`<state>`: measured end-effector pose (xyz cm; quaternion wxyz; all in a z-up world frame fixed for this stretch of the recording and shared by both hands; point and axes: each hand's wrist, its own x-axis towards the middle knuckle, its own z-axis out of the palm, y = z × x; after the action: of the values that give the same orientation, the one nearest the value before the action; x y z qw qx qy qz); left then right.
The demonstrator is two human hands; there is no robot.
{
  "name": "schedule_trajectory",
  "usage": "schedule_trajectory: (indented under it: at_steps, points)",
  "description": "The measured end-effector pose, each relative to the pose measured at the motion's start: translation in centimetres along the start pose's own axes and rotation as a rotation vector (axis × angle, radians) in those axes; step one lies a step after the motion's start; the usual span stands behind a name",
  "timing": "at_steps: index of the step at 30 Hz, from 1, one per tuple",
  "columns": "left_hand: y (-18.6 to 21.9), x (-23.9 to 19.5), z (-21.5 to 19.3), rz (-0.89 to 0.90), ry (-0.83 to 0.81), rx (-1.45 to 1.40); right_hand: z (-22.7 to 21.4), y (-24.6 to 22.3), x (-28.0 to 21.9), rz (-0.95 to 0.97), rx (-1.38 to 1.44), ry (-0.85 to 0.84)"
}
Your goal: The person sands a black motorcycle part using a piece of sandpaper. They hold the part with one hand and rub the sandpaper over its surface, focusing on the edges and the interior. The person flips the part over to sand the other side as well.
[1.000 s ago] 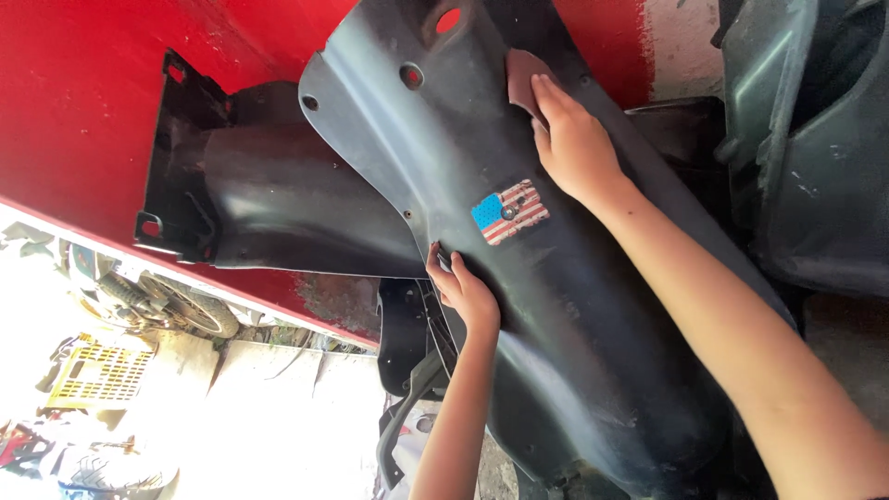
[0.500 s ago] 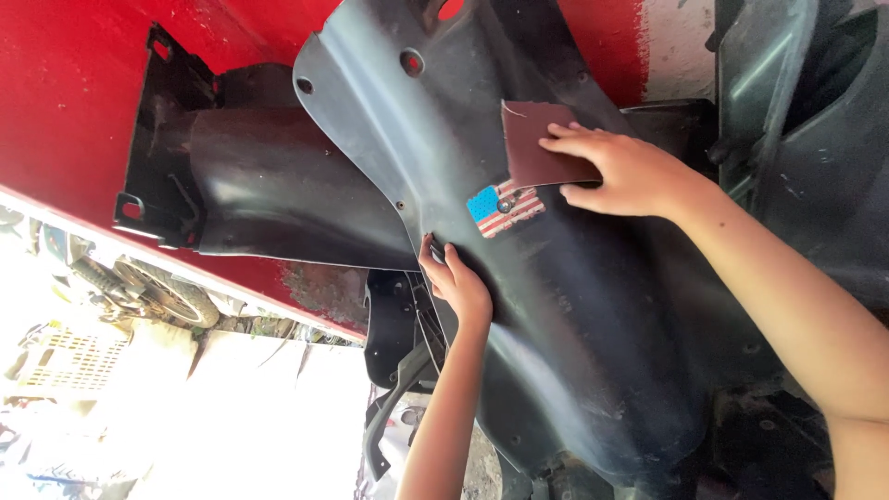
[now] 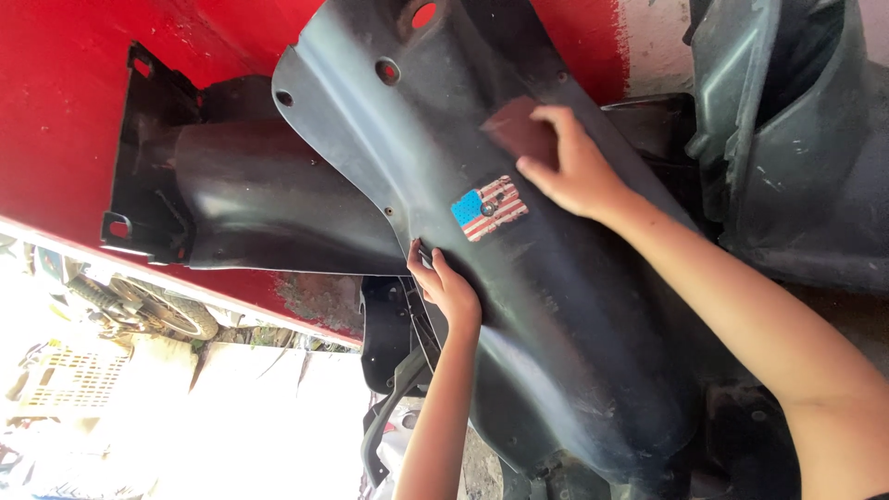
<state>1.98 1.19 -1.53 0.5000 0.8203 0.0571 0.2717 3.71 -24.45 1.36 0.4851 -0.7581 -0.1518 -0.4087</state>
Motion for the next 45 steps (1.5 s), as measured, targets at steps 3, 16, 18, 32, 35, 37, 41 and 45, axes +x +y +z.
schedule_trajectory:
  at_steps: [3,16,18,32,35,37,41,45]
  points:
    - [0.3,-0.2,-0.1,0.014,0.007,0.003,-0.2,3.2,0.2,0.317,0.048,-0.037]
    - [0.1,-0.1,0.0,-0.005,-0.001,0.009,-0.5,2.3,2.2,0.377,-0.033,-0.191]
    - [0.1,0.0,0.1,-0.011,0.000,0.004,0.7,4.8,2.2,0.586,-0.102,-0.148]
    - [0.2,0.0,0.1,-0.033,-0.005,-0.013,-0.1,-3.3,7.0,0.679,-0.107,-0.251]
    - [-0.1,0.2,0.2,-0.027,-0.006,-0.010,1.6,-1.2,6.7,0.527,0.017,-0.225]
    - [-0.4,0.2,0.2,-0.028,-0.001,-0.009,2.3,1.0,6.4,0.316,0.099,-0.144]
    - [0.1,0.0,0.0,-0.025,0.005,-0.018,1.8,3.3,6.1,0.561,-0.034,-0.209]
    - [-0.8,0.3,0.2,-0.016,0.002,-0.025,1.1,1.7,5.8,0.555,-0.039,-0.252]
